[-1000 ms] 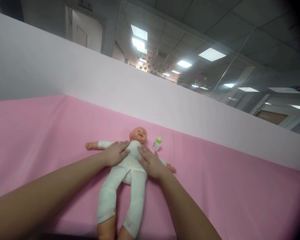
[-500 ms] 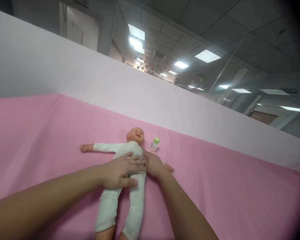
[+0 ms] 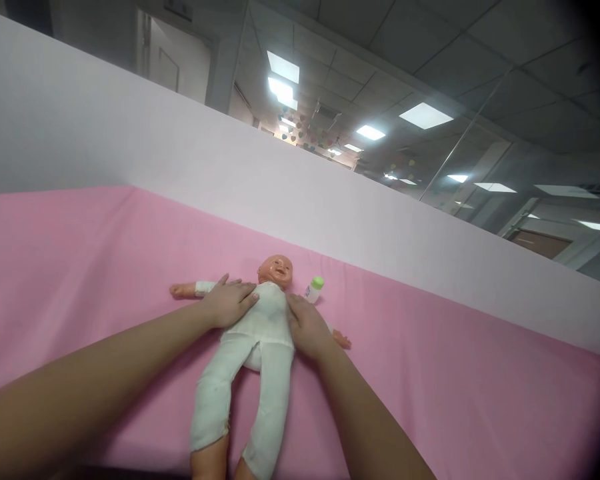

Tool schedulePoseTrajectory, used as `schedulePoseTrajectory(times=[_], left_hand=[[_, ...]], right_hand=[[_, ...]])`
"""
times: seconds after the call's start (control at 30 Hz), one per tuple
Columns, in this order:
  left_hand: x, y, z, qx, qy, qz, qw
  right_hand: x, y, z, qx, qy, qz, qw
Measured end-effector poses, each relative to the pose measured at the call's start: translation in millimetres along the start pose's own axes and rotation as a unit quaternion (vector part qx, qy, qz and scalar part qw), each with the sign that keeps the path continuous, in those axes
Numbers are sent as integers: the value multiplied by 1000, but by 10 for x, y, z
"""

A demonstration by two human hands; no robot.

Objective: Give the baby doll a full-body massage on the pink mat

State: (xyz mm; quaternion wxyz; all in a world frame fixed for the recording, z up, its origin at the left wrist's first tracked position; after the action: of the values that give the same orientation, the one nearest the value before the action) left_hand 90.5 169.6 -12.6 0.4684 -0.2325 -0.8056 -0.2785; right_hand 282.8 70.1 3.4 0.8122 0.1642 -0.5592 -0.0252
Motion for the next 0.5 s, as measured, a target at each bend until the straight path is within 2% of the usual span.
schedulePoseTrajectory(times=[0.1, 0.17, 0.23, 0.33, 0.5], left_hand=[[-7, 6, 26, -6, -5, -11, 1000], [-24, 7, 32, -9, -9, -12, 1000], [-40, 7, 36, -12, -11, -13, 1000], [-52, 6, 46, -10, -10, -21, 1000], [-70, 11, 54, 3, -16, -18, 1000]], right_hand=[[39, -121, 346, 110, 55, -5, 992], [33, -242, 643, 203, 101, 40, 973], [20, -331, 841, 246, 113, 75, 960], [-34, -327, 864, 233, 87, 99, 964], [-137, -96, 396, 117, 55, 97, 987]])
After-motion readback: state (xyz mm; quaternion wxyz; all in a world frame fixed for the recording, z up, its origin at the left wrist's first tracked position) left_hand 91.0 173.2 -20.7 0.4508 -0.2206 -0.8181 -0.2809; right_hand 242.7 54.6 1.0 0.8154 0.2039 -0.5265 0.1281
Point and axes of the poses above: each hand's wrist, its own y-axis towards the middle knuckle, its own x-axis out of the back of the hand, z = x × y, the point moved 6 cm from there along y, towards the middle knuckle, and after that the axes turned 6 degrees about -y, right-handed, at the moved point
